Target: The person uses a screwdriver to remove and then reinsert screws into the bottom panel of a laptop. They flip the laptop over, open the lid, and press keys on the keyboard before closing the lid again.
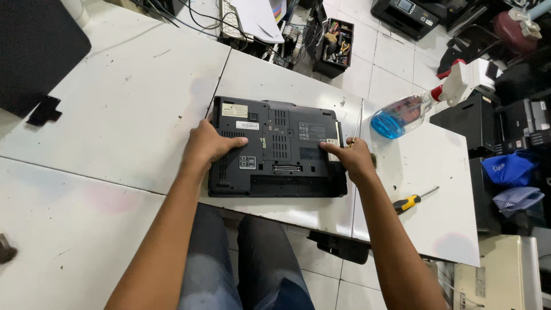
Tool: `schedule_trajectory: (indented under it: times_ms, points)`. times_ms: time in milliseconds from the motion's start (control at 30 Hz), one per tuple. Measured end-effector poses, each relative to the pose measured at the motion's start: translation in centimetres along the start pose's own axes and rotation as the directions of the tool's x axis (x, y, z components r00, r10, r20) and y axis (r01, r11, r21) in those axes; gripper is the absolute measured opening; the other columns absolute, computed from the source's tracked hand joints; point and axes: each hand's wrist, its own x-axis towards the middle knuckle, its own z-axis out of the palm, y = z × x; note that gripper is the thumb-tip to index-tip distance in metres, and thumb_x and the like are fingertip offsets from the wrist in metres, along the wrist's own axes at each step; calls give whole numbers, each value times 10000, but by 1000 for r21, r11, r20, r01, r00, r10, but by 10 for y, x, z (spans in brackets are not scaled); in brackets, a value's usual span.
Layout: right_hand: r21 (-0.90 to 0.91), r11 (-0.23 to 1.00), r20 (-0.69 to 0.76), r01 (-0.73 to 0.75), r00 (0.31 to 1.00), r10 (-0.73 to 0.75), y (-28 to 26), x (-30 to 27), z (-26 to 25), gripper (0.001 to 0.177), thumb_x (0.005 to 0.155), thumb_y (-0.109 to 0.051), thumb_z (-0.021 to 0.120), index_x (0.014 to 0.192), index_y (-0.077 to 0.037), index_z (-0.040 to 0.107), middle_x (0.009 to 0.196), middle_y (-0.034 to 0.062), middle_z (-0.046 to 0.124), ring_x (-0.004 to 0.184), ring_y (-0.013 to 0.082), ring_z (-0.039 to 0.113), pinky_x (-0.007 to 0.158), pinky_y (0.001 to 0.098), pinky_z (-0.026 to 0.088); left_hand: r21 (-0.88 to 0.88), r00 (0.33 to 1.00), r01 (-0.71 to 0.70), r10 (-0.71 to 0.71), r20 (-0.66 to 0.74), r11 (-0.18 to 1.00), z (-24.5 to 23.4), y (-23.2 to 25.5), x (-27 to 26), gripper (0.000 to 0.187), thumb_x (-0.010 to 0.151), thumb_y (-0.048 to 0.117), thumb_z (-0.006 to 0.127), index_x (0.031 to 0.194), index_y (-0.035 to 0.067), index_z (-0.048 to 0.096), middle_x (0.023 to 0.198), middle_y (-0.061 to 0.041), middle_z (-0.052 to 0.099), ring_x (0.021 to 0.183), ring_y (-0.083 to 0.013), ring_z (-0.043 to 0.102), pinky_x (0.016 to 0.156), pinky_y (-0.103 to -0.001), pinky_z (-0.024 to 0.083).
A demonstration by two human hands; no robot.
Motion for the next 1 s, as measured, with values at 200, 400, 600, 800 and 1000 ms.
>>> schedule_trajectory:
  times_ms: [200, 400, 600, 800, 1000]
  points:
    - [396, 917, 21, -50, 999, 46, -29, -38, -8, 668, 681, -166, 1053, 1077, -87, 521, 736, -50, 523, 626, 131, 575, 547, 266, 463, -196, 997, 26, -11, 76, 980, 7, -2, 10, 1221, 596, 434, 1059, 1488, -110, 429, 1418, -354, 614, 1330, -515, 620, 1029, -570, 558]
    - [545, 824, -45, 155, 987, -155, -49, -41, -15, 629, 659, -55, 1046, 970, -119, 504, 784, 13, 685, 725, 149, 695, 640, 278, 571, -480, 961, -272, 213, -176, 834, -3, 22, 3, 983, 616, 443, 1094, 1289, -12, 543, 1128, -203, 704, 1040, -342, 720, 815, -445, 608]
    - [491, 761, -122, 424, 898, -423, -43, -20, -39, 695, 541, 88, 1036, 1117, -50, 673, 992, 105, 786, 917, 176, 744, 833, 339, 643, -575, 724, -680, 544, -425, 455, -13, 27, 5, 535, 606, 159, 1108, 962, 115, 711, 894, -71, 779, 882, -146, 732, 809, -320, 588]
    - [355, 698, -219, 622, 781, -585, -15, -22, -49, 650, 511, 119, 1034, 1057, -8, 704, 999, 131, 789, 970, 175, 720, 924, 370, 621, -521, 649, -738, 665, -371, 429, -23, 13, -15, 536, 486, 65, 1102, 832, 92, 694, 803, -90, 773, 847, -206, 737, 804, -342, 600]
    - [-24, 587, -484, 809, 504, -715, -22, -62, -31, 520, 698, -82, 1052, 933, -88, 589, 1013, 84, 819, 974, 215, 793, 971, 299, 556, 70, 315, -937, 913, -260, 343, -44, 6, -35, 415, 629, 105, 1027, 971, 132, 792, 1039, -46, 846, 1072, -278, 803, 935, -417, 648]
